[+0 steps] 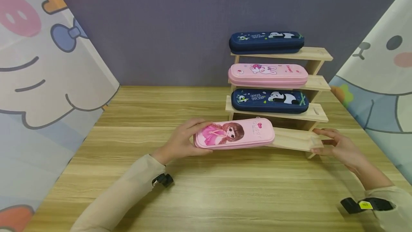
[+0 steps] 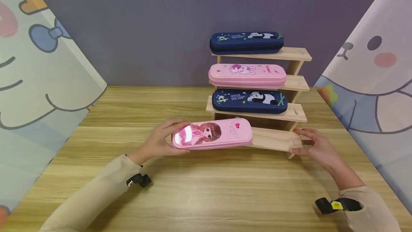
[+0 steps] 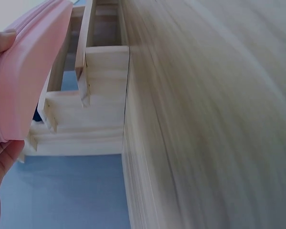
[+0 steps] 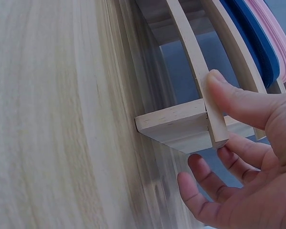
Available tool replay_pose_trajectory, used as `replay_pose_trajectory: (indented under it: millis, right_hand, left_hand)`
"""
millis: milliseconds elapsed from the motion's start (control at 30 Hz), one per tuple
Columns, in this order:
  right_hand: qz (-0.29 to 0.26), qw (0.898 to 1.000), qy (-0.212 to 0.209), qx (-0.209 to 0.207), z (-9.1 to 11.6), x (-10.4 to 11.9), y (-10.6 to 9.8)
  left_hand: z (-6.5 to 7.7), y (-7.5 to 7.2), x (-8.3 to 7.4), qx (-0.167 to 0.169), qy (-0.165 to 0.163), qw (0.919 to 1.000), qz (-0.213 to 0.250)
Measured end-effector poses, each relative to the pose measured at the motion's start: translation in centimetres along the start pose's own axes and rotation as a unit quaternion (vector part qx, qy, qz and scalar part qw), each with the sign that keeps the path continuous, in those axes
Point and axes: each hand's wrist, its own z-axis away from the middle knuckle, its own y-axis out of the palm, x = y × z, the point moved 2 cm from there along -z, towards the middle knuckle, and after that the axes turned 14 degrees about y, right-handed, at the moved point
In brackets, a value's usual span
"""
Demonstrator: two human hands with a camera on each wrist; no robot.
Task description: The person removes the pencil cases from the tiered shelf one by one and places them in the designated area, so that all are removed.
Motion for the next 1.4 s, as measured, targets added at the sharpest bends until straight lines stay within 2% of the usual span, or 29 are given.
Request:
replay_pose_trajectory:
  millis: [367,600,800,1033,1233,1400]
  right_hand:
    - [-0.005,1.0,-0.006,0.004,0.0,0.3,-0.1]
    - [-0.001,1.0,-0.004,0.005,-0.1,0.1,-0.2]
    - [0.014,1.0,0.001,0.004,-0.2,0.1,-0.2]
    - [0.019,1.0,0.003,0.009,-0.3,0.0,-0.3]
    - [0.022,1.0,0.003,0.011,-0.2,-0.1,-0.3]
    - [0.025,1.0,0.0,0.01,-0.3,0.1,-0.3]
  left_hand:
    - [1.4,-1.7,0.3,-0.025,0.034,0.999,-0.017]
    - [2.7,-2.9,0.6,-0.029,0.045,0.9975,-0.046]
    - [3.9,-4.2,0.8,-0.043,0.061,0.9961,-0.047]
    - [4.9,-5.5,0.9,-0.063,0.048,0.995,-0.061]
    - [5.7,-6.2,0.8,-0.06,0.05,0.994,-0.077]
    - [6.6,-6.7,0.7,-0.064,0.038,0.9938,-0.083]
